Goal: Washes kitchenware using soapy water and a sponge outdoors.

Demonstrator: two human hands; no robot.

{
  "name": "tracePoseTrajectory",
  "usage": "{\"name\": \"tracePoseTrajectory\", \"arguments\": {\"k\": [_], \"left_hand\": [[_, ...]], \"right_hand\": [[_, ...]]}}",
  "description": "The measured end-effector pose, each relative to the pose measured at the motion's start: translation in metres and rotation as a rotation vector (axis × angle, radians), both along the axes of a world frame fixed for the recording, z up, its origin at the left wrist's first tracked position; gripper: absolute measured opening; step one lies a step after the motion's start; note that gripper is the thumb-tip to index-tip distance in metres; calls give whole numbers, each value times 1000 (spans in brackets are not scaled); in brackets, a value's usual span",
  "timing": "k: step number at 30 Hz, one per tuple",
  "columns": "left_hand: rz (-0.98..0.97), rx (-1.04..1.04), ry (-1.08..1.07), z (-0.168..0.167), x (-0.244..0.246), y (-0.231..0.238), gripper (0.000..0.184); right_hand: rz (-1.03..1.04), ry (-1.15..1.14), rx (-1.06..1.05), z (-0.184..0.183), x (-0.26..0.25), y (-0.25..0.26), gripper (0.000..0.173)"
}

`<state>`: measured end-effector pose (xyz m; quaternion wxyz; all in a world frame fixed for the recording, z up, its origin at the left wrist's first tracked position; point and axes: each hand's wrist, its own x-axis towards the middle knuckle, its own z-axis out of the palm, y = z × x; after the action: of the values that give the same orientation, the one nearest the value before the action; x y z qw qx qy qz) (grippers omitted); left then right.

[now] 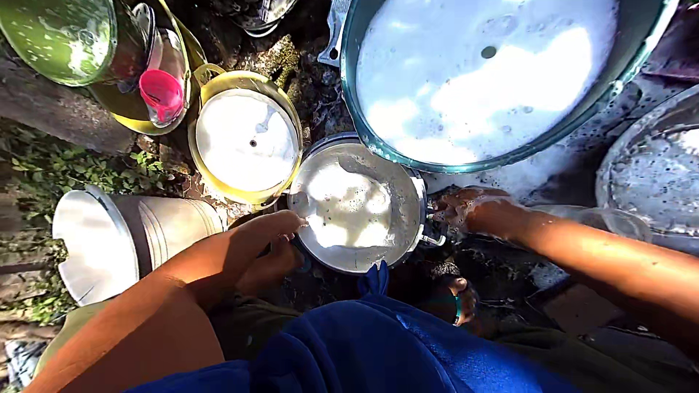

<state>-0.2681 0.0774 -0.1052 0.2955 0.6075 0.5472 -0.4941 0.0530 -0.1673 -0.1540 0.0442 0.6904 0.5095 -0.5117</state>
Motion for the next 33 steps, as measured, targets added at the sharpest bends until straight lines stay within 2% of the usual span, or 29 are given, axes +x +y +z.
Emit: {"name": "tracePoseTrajectory", "arguments": {"k": [2, 4, 5, 7, 8, 10, 13, 16, 19, 22, 24, 28, 29, 33], "left_hand": [[-82, -93, 111, -10, 4, 6, 48], [-103, -51, 113, 1, 11, 0, 45], [-33, -25, 125, 8, 21, 1, 48], [262, 61, 64, 23, 33, 1, 50], [359, 106, -33, 17, 21, 2, 52], [399, 220, -283, -23, -28, 6, 53], [754, 261, -195, -39, -20, 8, 46], [858, 258, -155, -35, -19, 9, 48], [826, 220, -106, -29, -14, -1, 49], [556, 84, 14, -26, 1, -13, 53], [420, -21, 28, -33, -4, -7, 56], [781, 122, -144, -48, -31, -22, 58], [778, 145, -169, -49, -36, -24, 60], [527, 221, -149, -43, -55, -26, 56]], "right_hand": [[35, 4, -88, -7, 6, -2, 46], [-20, 113, -157, -11, 10, -4, 46], [-98, 185, -158, -15, 8, -7, 45], [-280, 287, -123, -27, -2, -14, 45], [-347, 312, -104, -34, -8, -18, 44], [-420, 337, -95, -42, -18, -22, 38], [-473, 382, -152, -30, -20, -17, 38], [-471, 441, -230, -18, -17, -19, 46], [-556, 481, -306, -13, -16, -28, 49], [-668, 526, -376, -10, -19, -31, 50], [-653, 516, -360, -3, -22, -27, 48], [-490, 348, -314, 15, -35, -32, 42], [-476, 322, -344, 19, -42, -37, 42], [-532, 305, -452, 34, -85, -64, 33]]}}
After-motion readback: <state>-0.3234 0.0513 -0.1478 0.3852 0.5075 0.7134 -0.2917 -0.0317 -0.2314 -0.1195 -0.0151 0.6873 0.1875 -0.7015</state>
